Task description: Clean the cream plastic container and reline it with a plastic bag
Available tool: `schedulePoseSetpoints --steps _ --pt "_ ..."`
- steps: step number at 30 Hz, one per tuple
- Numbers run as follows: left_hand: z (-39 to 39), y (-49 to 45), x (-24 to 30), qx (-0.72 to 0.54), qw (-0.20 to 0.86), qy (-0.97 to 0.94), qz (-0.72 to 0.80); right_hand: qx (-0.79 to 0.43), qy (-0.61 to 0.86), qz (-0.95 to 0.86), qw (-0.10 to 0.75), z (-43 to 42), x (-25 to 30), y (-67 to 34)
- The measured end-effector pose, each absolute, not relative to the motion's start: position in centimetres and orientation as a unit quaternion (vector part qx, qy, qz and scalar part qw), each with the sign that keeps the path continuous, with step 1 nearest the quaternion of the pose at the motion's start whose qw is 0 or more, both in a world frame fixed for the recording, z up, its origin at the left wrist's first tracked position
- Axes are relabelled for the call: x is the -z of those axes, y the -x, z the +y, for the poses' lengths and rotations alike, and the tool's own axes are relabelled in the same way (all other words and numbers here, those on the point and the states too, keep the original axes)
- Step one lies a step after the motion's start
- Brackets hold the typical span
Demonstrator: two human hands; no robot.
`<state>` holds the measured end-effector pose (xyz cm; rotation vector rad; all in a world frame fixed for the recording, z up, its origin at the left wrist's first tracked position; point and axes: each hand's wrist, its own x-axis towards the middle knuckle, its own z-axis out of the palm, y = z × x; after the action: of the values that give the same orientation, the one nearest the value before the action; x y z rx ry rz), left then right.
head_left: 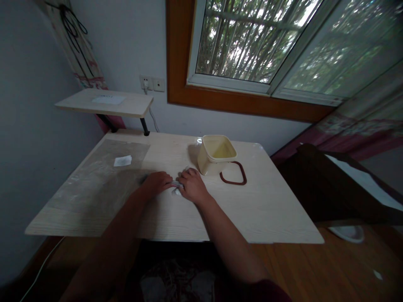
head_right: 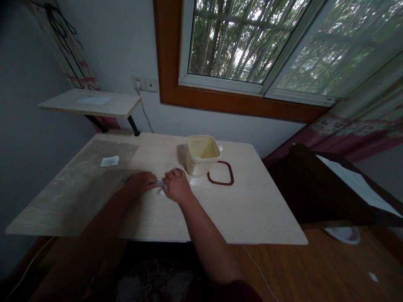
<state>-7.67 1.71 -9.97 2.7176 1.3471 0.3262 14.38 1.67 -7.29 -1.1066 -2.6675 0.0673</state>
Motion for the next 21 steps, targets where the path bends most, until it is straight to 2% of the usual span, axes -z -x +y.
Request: schedulePoseSetpoints --steps 6,10,13,21 --pt "2.1 8.2 9.2 -0.155 0.046 -0.893 0.419 -0.049 0.364 -0.915 0.164 2.0 7.7 -15.0" --pt "1.8 8.4 9.0 -0.214 0.120 -0.868 0.432 -0.083 0.348 -0.912 0.202 2.2 7.9 -15.6" --pt "1.6 8.7 9.1 -0.198 0.158 -0.849 0.464 -0.107 0.346 -0.907 0.213 2.4 7.9 -16.0" --pt "2.0 10.9 9.3 -0.191 0.117 -0.797 0.561 -0.085 0.398 -0.893 0.195 2.3 8.0 -16.0"
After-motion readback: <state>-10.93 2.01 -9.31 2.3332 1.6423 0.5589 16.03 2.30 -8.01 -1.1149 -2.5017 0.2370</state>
